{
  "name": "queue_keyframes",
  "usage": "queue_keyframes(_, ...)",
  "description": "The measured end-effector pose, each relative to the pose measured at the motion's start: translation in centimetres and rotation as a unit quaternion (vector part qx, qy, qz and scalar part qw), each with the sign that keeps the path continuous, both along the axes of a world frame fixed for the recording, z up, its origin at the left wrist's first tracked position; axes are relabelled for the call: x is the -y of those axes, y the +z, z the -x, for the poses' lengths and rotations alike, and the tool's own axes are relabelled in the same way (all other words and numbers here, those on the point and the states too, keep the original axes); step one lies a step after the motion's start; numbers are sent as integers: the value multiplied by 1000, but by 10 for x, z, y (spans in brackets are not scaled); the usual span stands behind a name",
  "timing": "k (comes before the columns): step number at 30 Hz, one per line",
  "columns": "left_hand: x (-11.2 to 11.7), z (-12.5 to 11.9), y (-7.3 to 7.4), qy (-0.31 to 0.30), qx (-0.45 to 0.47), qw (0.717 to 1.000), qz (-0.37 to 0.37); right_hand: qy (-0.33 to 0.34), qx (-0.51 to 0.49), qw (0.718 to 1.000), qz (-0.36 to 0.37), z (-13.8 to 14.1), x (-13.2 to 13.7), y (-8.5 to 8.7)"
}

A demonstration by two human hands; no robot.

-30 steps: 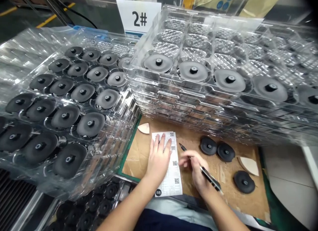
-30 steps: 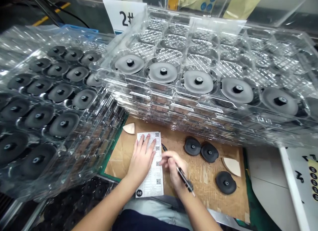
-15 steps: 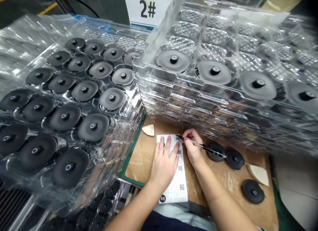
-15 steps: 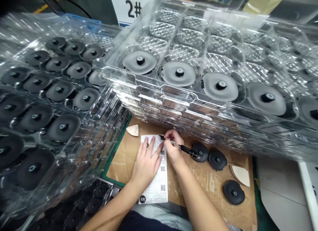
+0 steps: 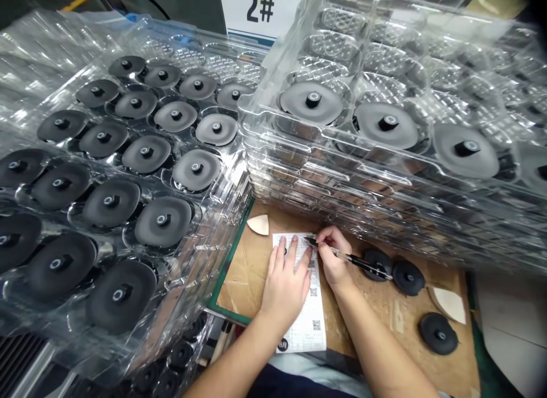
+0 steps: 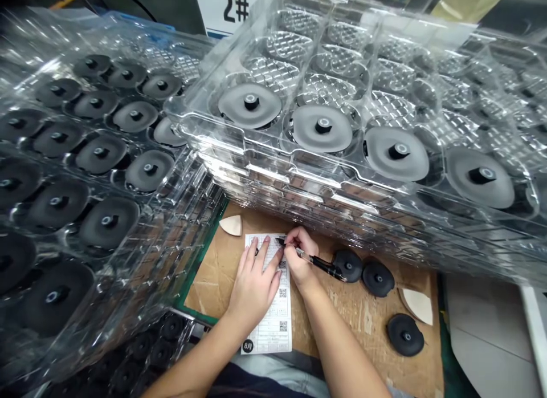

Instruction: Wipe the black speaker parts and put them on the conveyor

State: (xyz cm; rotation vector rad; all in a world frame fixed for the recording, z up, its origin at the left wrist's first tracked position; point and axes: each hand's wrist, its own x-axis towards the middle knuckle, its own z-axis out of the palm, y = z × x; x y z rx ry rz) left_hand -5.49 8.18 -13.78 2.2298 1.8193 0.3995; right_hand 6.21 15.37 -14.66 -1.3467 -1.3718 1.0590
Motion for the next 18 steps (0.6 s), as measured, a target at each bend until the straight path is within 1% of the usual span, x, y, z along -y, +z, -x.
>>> queue_keyframes(13, -1, -1, 1, 12, 17, 1000, 5, -4, 20, 999, -28, 1, 0, 1)
queue_keyframes(18, 0, 1, 1, 14, 35, 999, 2, -42, 43, 997, -42, 2, 1, 0)
